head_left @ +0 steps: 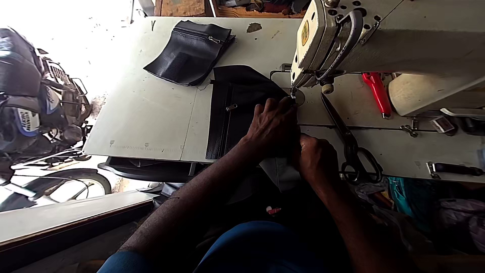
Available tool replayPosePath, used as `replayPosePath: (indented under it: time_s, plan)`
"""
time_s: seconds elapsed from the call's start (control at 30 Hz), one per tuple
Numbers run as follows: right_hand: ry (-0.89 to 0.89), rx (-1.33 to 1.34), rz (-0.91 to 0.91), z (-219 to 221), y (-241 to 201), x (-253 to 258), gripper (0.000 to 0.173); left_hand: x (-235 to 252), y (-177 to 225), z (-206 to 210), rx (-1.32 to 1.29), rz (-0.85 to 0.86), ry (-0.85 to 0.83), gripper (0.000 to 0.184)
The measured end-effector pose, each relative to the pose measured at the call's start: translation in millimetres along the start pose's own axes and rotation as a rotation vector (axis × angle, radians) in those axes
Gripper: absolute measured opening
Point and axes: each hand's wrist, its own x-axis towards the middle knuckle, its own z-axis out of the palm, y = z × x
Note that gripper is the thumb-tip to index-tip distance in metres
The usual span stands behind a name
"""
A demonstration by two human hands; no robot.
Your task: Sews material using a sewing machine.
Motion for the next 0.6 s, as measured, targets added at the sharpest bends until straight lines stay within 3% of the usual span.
replayPosePath:
  time_s: [0.6]
  plan:
    - [-0.017,-0.02,-0.009,-2.5,-1.7,5.7,0.026,4.9,-0.3,-4.4,0.012,-0.014,-0.042,0.049]
